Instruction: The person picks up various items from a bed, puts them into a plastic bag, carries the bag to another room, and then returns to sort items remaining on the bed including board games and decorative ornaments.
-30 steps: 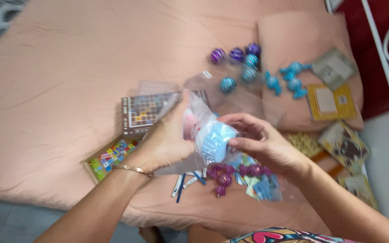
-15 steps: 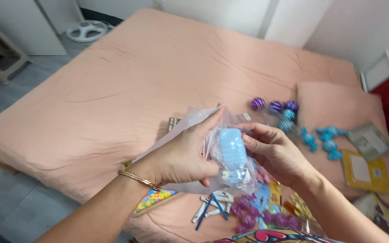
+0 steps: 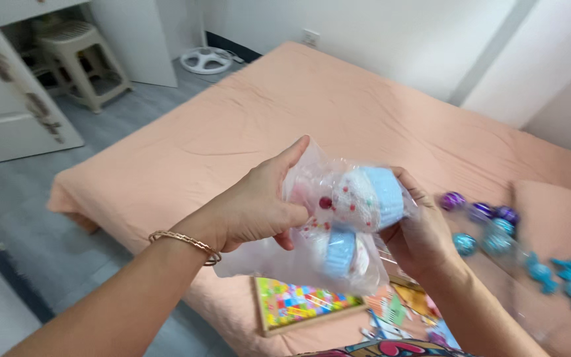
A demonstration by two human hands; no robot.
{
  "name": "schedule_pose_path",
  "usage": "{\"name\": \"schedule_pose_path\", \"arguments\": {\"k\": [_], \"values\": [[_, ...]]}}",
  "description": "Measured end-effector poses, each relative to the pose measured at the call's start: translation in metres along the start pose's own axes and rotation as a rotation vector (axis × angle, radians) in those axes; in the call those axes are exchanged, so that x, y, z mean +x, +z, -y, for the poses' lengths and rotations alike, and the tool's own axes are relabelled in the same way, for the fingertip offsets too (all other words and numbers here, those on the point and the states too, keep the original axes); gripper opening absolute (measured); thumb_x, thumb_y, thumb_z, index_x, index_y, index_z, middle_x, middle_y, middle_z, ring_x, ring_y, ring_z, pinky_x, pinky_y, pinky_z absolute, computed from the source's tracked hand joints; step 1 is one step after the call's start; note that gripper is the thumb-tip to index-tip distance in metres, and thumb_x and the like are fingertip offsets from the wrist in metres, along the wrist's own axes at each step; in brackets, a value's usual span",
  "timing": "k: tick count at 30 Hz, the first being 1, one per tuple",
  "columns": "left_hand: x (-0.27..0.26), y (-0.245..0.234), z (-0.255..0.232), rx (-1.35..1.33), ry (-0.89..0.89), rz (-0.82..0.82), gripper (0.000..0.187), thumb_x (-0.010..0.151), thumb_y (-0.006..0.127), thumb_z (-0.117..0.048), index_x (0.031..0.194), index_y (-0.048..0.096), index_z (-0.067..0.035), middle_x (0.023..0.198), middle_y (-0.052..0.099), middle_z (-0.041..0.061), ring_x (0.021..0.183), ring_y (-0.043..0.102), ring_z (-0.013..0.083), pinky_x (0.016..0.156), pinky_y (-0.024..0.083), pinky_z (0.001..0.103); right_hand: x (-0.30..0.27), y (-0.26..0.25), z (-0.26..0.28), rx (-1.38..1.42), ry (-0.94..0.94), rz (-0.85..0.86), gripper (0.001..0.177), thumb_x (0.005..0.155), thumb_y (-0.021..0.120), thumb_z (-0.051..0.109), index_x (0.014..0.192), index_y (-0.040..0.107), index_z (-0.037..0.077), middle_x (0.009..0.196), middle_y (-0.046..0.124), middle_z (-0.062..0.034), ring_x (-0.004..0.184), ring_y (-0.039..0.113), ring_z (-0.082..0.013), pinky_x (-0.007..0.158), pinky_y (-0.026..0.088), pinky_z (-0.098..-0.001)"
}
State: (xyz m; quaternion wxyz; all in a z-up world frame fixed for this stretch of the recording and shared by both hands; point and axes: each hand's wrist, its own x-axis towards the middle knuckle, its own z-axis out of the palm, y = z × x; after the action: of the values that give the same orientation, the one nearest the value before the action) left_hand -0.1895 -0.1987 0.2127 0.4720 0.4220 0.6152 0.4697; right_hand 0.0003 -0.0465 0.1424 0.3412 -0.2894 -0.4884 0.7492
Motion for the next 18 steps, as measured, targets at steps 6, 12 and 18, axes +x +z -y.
{"name": "schedule_pose_path", "arguments": {"k": [6, 12, 18], "values": [[-0.020, -0.066, 0.010, 0.041, 0.006, 0.000, 0.109, 0.067, 0.061, 0.004, 0.164, 0.016, -0.019, 0.118, 0.068, 0.013, 0.062, 0.063, 0.0109, 0.049, 0.059, 0.030, 0.028, 0.064, -0.042, 0.003, 0.102, 0.290, 0.027, 0.096, 0.055, 0.014, 0.116, 0.065, 0.000, 0.107, 0.073, -0.0137, 0.094, 0.072, -0.0233, 0.083, 0.059, -0.0411], [-0.029, -0.105, 0.018, 0.103, 0.075, -0.055, 0.106, 0.071, 0.065, 0.000, 0.163, 0.014, -0.018, 0.120, 0.071, 0.018, 0.060, 0.063, 0.0146, 0.046, 0.058, 0.031, 0.072, 0.114, -0.079, -0.183, -0.109, 0.266, 0.020, 0.098, 0.054, 0.008, 0.110, 0.067, 0.000, 0.102, 0.071, -0.0102, 0.091, 0.068, -0.0171, 0.081, 0.055, -0.0313], [-0.031, -0.119, 0.027, 0.376, 0.190, -0.148, 0.103, 0.067, 0.063, 0.000, 0.159, 0.018, -0.010, 0.169, 0.024, 0.005, 0.074, 0.076, 0.0194, 0.052, 0.064, 0.032, 0.096, 0.173, -0.091, -0.619, -0.359, 0.243, 0.014, 0.102, 0.060, 0.013, 0.103, 0.073, 0.008, 0.094, 0.073, -0.0065, 0.086, 0.065, -0.0161, 0.095, 0.038, -0.0432]]}}
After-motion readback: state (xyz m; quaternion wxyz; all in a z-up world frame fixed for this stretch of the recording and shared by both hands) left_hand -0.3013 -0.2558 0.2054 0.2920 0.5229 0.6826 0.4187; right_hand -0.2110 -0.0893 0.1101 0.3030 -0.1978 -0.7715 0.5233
